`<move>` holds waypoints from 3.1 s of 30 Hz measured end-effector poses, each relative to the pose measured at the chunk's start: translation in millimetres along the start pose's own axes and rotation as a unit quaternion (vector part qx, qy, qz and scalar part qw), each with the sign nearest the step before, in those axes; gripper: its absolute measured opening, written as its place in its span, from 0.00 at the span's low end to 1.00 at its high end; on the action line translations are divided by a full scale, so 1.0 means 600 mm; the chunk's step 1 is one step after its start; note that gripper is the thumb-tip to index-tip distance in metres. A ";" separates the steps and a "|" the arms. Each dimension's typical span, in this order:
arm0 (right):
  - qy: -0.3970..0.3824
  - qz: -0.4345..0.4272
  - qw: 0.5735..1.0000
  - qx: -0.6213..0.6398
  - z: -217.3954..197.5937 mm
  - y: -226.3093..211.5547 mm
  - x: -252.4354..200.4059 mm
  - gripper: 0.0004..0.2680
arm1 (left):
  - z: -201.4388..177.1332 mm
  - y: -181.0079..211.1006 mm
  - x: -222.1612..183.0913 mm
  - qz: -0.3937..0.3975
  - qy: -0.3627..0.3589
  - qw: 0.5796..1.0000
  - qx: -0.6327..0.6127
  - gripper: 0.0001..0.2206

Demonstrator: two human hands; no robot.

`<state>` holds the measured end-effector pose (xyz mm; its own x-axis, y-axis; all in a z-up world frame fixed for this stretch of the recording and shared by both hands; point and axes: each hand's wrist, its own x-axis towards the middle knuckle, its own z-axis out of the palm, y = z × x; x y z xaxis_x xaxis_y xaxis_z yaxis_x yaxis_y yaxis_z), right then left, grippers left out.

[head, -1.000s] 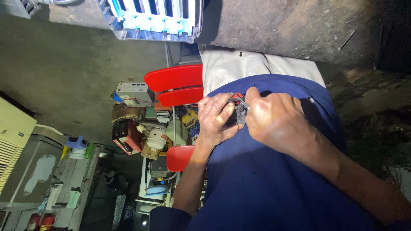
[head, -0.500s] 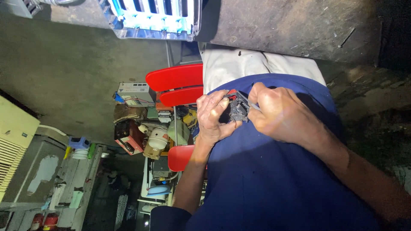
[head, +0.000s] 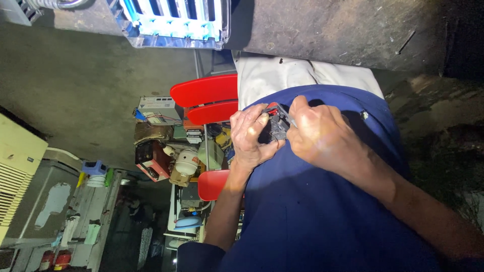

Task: Disassembling a rechargeable battery pack to inspect internal cells and circuitry using a prying tool.

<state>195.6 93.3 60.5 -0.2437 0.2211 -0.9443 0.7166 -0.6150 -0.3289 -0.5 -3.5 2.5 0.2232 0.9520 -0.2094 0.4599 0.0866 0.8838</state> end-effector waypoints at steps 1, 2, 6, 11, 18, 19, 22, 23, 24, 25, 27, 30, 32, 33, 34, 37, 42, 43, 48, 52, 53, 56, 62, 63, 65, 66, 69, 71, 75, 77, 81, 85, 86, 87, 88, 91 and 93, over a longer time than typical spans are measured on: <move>-0.017 0.035 0.999 0.027 0.006 0.008 0.012 0.09 | -0.001 0.000 0.000 -0.003 -0.002 1.000 0.004 0.27; -0.019 0.036 0.999 0.026 0.007 0.007 0.012 0.09 | -0.001 0.001 0.001 -0.005 -0.002 1.000 0.005 0.27; -0.027 0.068 0.997 0.032 0.001 0.002 0.018 0.07 | 0.000 0.002 0.003 -0.009 0.001 1.000 0.002 0.26; -0.025 0.095 0.994 0.046 0.001 0.003 0.019 0.05 | -0.001 0.004 0.004 -0.014 0.007 1.000 0.007 0.26; -0.001 0.131 0.983 0.128 0.017 0.013 0.011 0.06 | -0.001 0.000 -0.001 -0.017 0.002 1.000 -0.008 0.26; 0.003 0.136 0.978 0.160 0.024 0.022 0.013 0.06 | -0.001 0.000 -0.001 -0.016 0.000 1.000 -0.014 0.26; 0.021 0.130 0.972 0.194 0.033 0.027 0.013 0.07 | -0.002 0.002 -0.002 -0.020 -0.003 1.000 -0.019 0.25; 0.021 0.130 0.972 0.194 0.037 0.033 0.014 0.07 | -0.002 0.002 -0.002 -0.019 -0.003 1.000 -0.019 0.25; 0.030 0.122 0.966 0.225 0.041 0.039 0.015 0.07 | -0.002 0.002 -0.002 -0.020 -0.006 1.000 -0.022 0.26; 0.039 0.113 0.959 0.256 0.045 0.046 0.016 0.07 | -0.002 0.002 -0.001 -0.021 -0.008 0.999 -0.025 0.26; 0.046 0.104 0.955 0.274 0.052 0.051 0.017 0.06 | -0.003 0.001 -0.003 -0.025 -0.012 0.999 -0.027 0.26; 0.059 0.091 0.947 0.301 0.059 0.059 0.019 0.06 | -0.005 0.000 -0.003 -0.030 -0.022 0.999 -0.026 0.26; 0.063 0.089 0.945 0.310 0.062 0.063 0.020 0.06 | -0.006 -0.001 -0.003 -0.033 -0.028 0.999 -0.025 0.27; 0.061 0.083 0.942 0.318 0.063 0.064 0.020 0.06 | -0.006 -0.001 -0.002 -0.033 -0.031 0.999 -0.020 0.27; 0.060 0.076 0.940 0.327 0.064 0.065 0.021 0.06 | -0.007 -0.002 -0.002 -0.032 -0.035 0.999 -0.015 0.28; 0.055 0.096 0.934 0.341 0.058 0.058 0.021 0.06 | -0.024 0.012 0.007 -0.050 -0.064 0.995 -0.054 0.31; 0.052 0.094 0.937 0.333 0.049 0.038 0.010 0.05 | -0.025 0.031 0.015 -0.116 -0.049 0.990 -0.060 0.15; 0.050 0.096 0.936 0.334 0.046 0.034 0.009 0.05 | -0.026 0.034 0.018 -0.134 -0.047 0.988 -0.061 0.14; 0.051 0.100 0.943 0.314 0.046 0.033 0.011 0.05 | -0.035 0.047 0.032 -0.205 -0.059 0.973 -0.089 0.18; 0.035 0.106 0.949 0.295 0.044 0.028 0.009 0.05 | -0.058 0.074 0.065 -0.273 -0.123 0.948 -0.104 0.24; 0.035 0.104 0.949 0.295 0.044 0.029 0.013 0.05 | -0.060 0.070 0.069 -0.273 -0.122 0.949 -0.103 0.24; 0.032 0.090 0.955 0.280 0.049 0.032 0.014 0.05 | -0.066 0.058 0.071 -0.271 -0.184 0.940 -0.099 0.23; 0.005 0.098 0.952 0.291 0.038 0.027 0.020 0.04 | -0.070 0.046 0.071 -0.286 -0.257 0.918 -0.101 0.23; -0.005 0.107 0.950 0.294 0.038 0.028 0.022 0.04 | -0.069 0.043 0.068 -0.281 -0.247 0.921 -0.104 0.23; -0.016 0.116 0.947 0.298 0.039 0.029 0.024 0.04 | -0.070 0.047 0.066 -0.279 -0.238 0.924 -0.106 0.23; -0.029 0.125 0.939 0.318 0.039 0.029 0.026 0.05 | -0.072 0.050 0.069 -0.282 -0.235 0.925 -0.102 0.22; -0.047 0.137 0.928 0.345 0.040 0.029 0.027 0.04 | -0.071 0.057 0.071 -0.284 -0.231 0.926 -0.095 0.22; -0.052 0.138 0.925 0.351 0.034 0.029 0.032 0.04 | -0.069 0.058 0.072 -0.282 -0.228 0.927 -0.092 0.22; -0.097 0.106 0.974 0.173 0.006 0.011 0.037 0.05 | -0.069 0.058 0.069 -0.290 -0.218 0.926 -0.107 0.22; -0.101 0.090 0.985 0.105 -0.002 0.003 0.034 0.07 | -0.069 0.059 0.066 -0.289 -0.212 0.927 -0.110 0.23; -0.092 0.122 0.963 0.221 -0.010 -0.009 0.016 0.08 | -0.065 0.057 0.064 -0.290 -0.201 0.928 -0.120 0.22; -0.089 0.152 0.881 0.439 0.014 0.009 0.021 0.05 | -0.062 0.060 0.069 -0.300 -0.179 0.927 -0.139 0.22; -0.087 0.153 0.881 0.440 0.017 0.012 0.022 0.05 | -0.063 0.060 0.069 -0.299 -0.181 0.927 -0.140 0.22; -0.092 0.151 0.874 0.452 0.020 0.016 0.023 0.05 | -0.063 0.060 0.069 -0.299 -0.176 0.928 -0.136 0.22; -0.099 0.151 0.868 0.463 0.024 0.020 0.023 0.04 | -0.063 0.060 0.067 -0.301 -0.170 0.929 -0.133 0.22; -0.104 0.142 0.827 0.533 0.034 0.035 0.028 0.05 | -0.064 0.058 0.063 -0.301 -0.162 0.932 -0.121 0.22; -0.117 0.143 0.811 0.556 0.029 0.028 0.029 0.05 | -0.063 0.054 0.063 -0.298 -0.154 0.935 -0.118 0.22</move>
<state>192.0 73.9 38.2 -0.3823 -0.1196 -0.9163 -0.2342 -0.9467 0.2212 -9.5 46.6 39.2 0.2412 0.5872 -0.7727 0.3872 0.6719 0.6314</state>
